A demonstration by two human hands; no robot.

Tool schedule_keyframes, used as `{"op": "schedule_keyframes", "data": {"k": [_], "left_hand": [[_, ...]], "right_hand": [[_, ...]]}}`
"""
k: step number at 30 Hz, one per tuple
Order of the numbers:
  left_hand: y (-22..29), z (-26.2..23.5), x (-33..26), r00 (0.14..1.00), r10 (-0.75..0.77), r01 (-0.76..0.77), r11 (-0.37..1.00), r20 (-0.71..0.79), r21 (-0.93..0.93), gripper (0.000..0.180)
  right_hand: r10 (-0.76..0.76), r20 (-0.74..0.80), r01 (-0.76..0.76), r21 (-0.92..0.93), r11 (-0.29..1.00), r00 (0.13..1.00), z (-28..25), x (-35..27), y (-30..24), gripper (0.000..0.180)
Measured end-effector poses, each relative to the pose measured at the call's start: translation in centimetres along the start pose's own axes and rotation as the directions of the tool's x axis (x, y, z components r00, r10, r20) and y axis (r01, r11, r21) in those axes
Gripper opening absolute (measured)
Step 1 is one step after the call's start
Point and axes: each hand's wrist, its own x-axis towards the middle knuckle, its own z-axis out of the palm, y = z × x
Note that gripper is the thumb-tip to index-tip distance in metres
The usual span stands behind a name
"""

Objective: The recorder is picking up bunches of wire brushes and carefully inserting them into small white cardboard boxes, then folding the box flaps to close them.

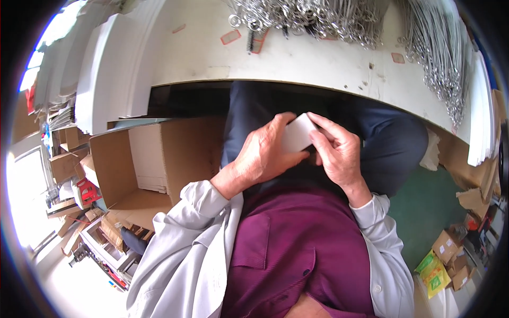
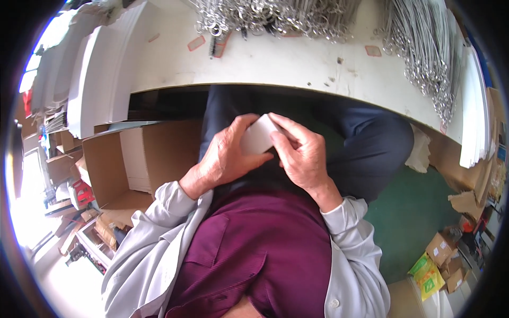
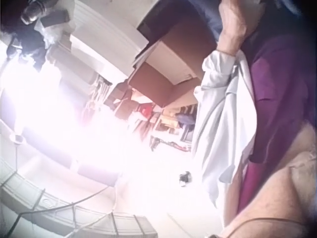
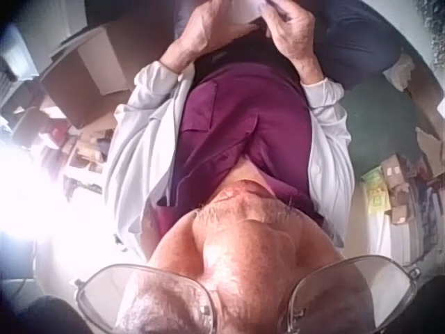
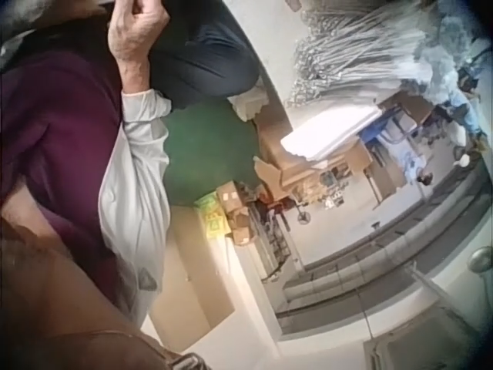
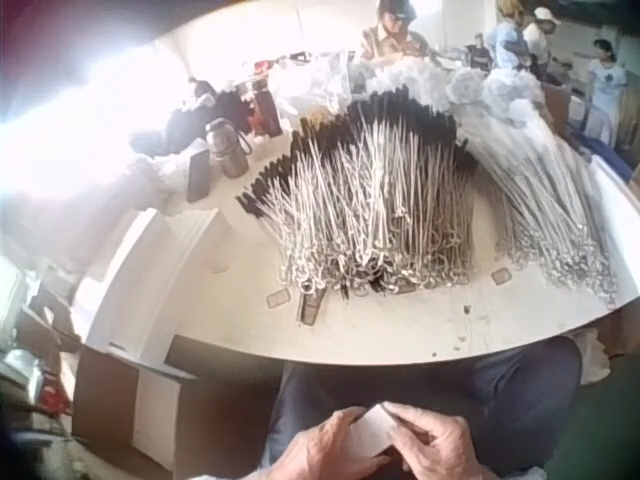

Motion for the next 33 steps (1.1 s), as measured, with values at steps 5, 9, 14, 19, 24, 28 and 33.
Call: {"op": "schedule_keyframes", "data": {"k": [5,9,14,19,24,28,33], "left_hand": [[-0.7,-2.8,-2.3,0.950,-0.235,0.251,0.966,0.205,-0.059,0.068],[-0.5,-4.5,-3.3,0.981,-0.157,0.146,0.984,0.113,0.098,0.073],[-2.9,-7.0,-3.2,0.922,-0.235,0.328,0.897,0.308,-0.297,0.039],[-1.6,-9.8,-1.2,0.895,-0.239,0.412,0.765,0.376,-0.495,0.040],[-1.0,-12.3,-0.6,0.919,-0.317,0.394,0.734,0.234,-0.553,0.040],[-1.2,-13.8,-1.1,0.939,-0.326,0.330,0.755,0.112,-0.567,0.042],[-1.9,-14.9,-2.8,0.938,-0.291,0.162,0.851,-0.191,-0.499,0.034]], "right_hand": [[-0.032,0.012,0.031,0.067,0.997,0.999,-0.3,0.9,-0.6,0.032],[-0.140,0.006,0.140,0.035,0.990,0.990,-0.5,2.6,-1.4,0.031],[-0.157,-0.046,0.159,0.051,0.986,0.987,-0.9,4.4,-2.5,0.027],[-0.173,-0.136,0.180,0.043,0.983,0.976,-1.5,6.1,-3.1,0.031],[-0.246,-0.150,0.236,-0.083,0.968,0.957,-2.1,6.7,-3.9,0.033],[-0.315,-0.188,0.288,-0.156,0.945,0.930,-3.9,7.1,-3.3,0.025],[-0.402,-0.182,0.314,-0.376,0.872,0.897,-4.0,7.1,-3.6,0.022]]}}
